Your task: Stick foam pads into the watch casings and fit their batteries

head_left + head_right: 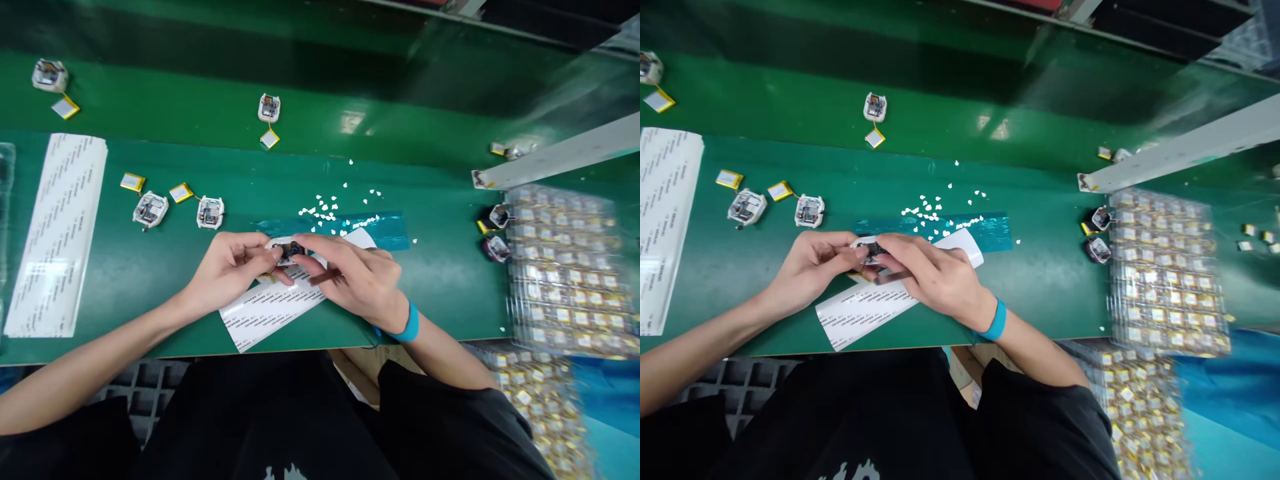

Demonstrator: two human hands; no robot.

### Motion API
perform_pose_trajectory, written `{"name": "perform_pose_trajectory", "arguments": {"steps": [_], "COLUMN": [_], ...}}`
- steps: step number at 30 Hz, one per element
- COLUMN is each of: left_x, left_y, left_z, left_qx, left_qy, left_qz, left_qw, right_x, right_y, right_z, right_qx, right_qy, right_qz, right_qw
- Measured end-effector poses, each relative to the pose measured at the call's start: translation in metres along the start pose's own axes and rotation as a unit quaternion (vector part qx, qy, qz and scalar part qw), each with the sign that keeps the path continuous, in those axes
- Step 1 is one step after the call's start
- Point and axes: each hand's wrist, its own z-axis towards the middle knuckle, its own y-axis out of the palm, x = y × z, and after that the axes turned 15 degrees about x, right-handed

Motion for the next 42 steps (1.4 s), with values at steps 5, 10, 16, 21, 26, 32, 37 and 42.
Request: {"name": "perform_pose_trajectory", "arguments": {"steps": [5,10,16,21,26,32,37,42], "left_x": [-0.002,-0.003,-0.001,-0.003,0.0,0.002,0.005,0.006], "left_y": [0.006,0.009,0.009,0.01,0.008,0.008,0.007,0.007], "left_z": [-0.003,-0.008,-0.011,-0.009,-0.01,-0.013,-0.016,-0.017], "left_qx": [0.008,0.031,0.039,0.039,0.048,0.072,0.098,0.102], "left_qy": [0.009,0.074,0.127,0.113,0.101,0.167,0.259,0.257], "left_qz": [-0.006,0.05,0.099,0.108,0.1,0.173,0.235,0.234], "left_qw": [1.0,0.995,0.986,0.987,0.989,0.968,0.932,0.932], "right_x": [-0.004,-0.004,-0.001,0.003,0.004,0.0,-0.008,-0.007], "right_y": [0.003,0.002,-0.004,-0.003,-0.002,-0.006,-0.004,-0.007], "right_z": [-0.001,-0.004,-0.007,-0.004,0.001,-0.001,-0.003,-0.006], "right_qx": [0.0,-0.011,-0.041,-0.071,-0.053,-0.074,-0.075,-0.059], "right_qy": [0.02,0.023,-0.019,0.02,0.047,-0.008,0.005,-0.043], "right_qz": [0.061,0.084,0.055,0.084,0.122,0.076,0.065,0.071], "right_qw": [0.998,0.996,0.997,0.994,0.99,0.994,0.995,0.995]}}
